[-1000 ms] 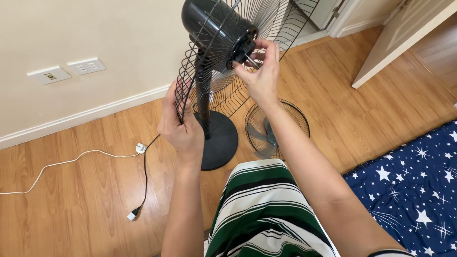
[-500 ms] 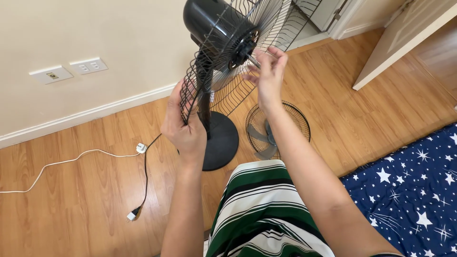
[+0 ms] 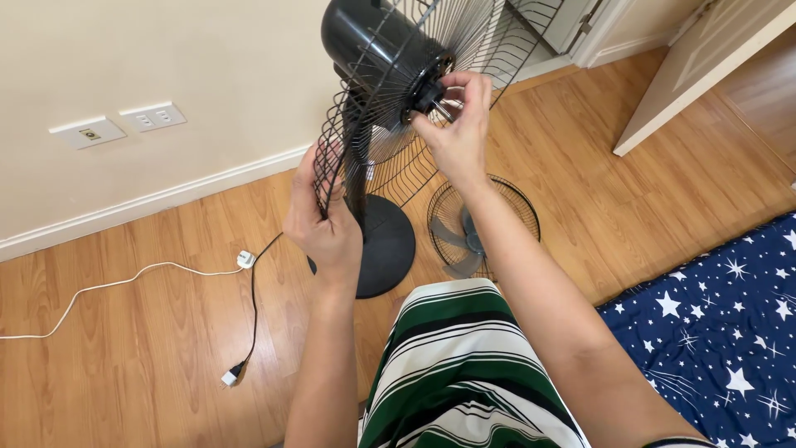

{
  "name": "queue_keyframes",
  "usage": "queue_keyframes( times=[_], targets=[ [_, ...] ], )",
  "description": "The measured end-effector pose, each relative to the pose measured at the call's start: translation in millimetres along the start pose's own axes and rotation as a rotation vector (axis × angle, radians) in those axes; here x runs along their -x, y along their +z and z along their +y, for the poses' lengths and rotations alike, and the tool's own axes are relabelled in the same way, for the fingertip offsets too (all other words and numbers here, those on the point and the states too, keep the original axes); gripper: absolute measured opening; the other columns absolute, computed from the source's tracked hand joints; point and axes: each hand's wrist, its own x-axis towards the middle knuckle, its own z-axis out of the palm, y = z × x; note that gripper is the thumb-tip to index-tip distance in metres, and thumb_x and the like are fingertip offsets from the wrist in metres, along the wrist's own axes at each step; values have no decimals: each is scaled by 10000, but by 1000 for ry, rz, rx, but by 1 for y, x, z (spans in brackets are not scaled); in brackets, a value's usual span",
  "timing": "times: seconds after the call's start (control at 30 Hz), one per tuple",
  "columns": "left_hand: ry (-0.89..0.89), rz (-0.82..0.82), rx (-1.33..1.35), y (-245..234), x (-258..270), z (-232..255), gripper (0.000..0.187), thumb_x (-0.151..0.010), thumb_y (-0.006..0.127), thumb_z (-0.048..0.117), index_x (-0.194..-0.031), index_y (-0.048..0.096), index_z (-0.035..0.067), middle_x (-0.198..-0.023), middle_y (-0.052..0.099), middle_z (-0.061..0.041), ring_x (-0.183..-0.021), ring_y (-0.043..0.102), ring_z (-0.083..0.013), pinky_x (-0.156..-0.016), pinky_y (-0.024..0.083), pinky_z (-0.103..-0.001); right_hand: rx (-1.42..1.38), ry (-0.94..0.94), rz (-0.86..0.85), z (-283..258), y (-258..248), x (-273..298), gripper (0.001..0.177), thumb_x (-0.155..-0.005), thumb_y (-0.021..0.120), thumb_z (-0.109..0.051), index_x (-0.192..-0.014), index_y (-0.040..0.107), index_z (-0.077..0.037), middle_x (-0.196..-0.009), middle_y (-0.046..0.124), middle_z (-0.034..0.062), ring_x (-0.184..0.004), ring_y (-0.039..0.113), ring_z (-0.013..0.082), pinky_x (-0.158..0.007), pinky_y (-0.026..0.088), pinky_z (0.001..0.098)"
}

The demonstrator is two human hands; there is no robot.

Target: The person assembles a standing fan by attaching the front grille, inserting the fan blade onto the motor shaft, securing it with a nut, and then attaching the rear grille. The task is performed by hand without tools.

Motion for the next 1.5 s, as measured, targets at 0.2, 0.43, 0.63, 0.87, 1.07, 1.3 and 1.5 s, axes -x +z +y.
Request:
queue_keyframes(
  times=[0.2,0.43,0.63,0.87,1.07,1.3,1.5],
  targets=[
    [5,-24,14,0,2,0,290,-1138,579,120,-1393,603,-15,-1277,732,-121,-1151,753,-208,-1010,596,-296,417,-454,-5,9,-7,8,455,-733,829,43,-1116,610,-66,-1311,413,92,-1213,483,287,-1052,485,443],
    [12,-15,18,-1,-3,5,269,-1125,605,92,-1373,607,-11,-1242,745,-116,-1129,756,-194,-966,596,-290,-497,210,193,24,11,22,577,-845,793,-3,-1310,462,-88,-1378,425,120,-1166,527,203,-967,513,363],
    [36,-3,-22,1,-8,7,284,-1096,625,22,-1377,599,-14,-1241,739,-128,-1126,757,-211,-970,593,-299,-1122,833,315,24,30,12,438,-888,809,-114,-1230,543,-47,-1143,611,132,-939,618,204,-800,542,369],
    [75,-90,-50,-1,2,23,452,-939,615,-161,-1368,607,-16,-1272,721,-151,-1090,760,-238,-918,624,-301,-1036,910,236,1,4,4,303,-911,750,-148,-1139,557,-100,-1006,622,68,-863,621,249,-791,597,501],
    [312,-184,-100,2,16,54,573,-807,842,42,-1316,590,-42,-1237,696,-181,-1108,727,-340,-937,612,-374,-1151,749,193,29,-24,27,186,-967,637,-41,-1112,533,-91,-1110,661,81,-956,647,250,-796,580,446],
    [199,-263,-81,19,63,49,547,-788,828,-20,-1286,603,-43,-1200,709,-188,-1063,725,-327,-891,608,-379,-1084,871,238,82,-63,93,117,-1021,604,-48,-1124,552,-67,-1018,600,100,-927,625,269,-773,567,440],
    [-82,-398,89,82,112,3,525,-832,693,-182,-1324,633,-9,-1107,720,-153,-954,775,-211,-844,647,-302,-958,1290,354,154,-130,134,110,-964,539,-105,-1066,574,-84,-990,630,119,-952,667,321,-825,597,445]
  ],
)
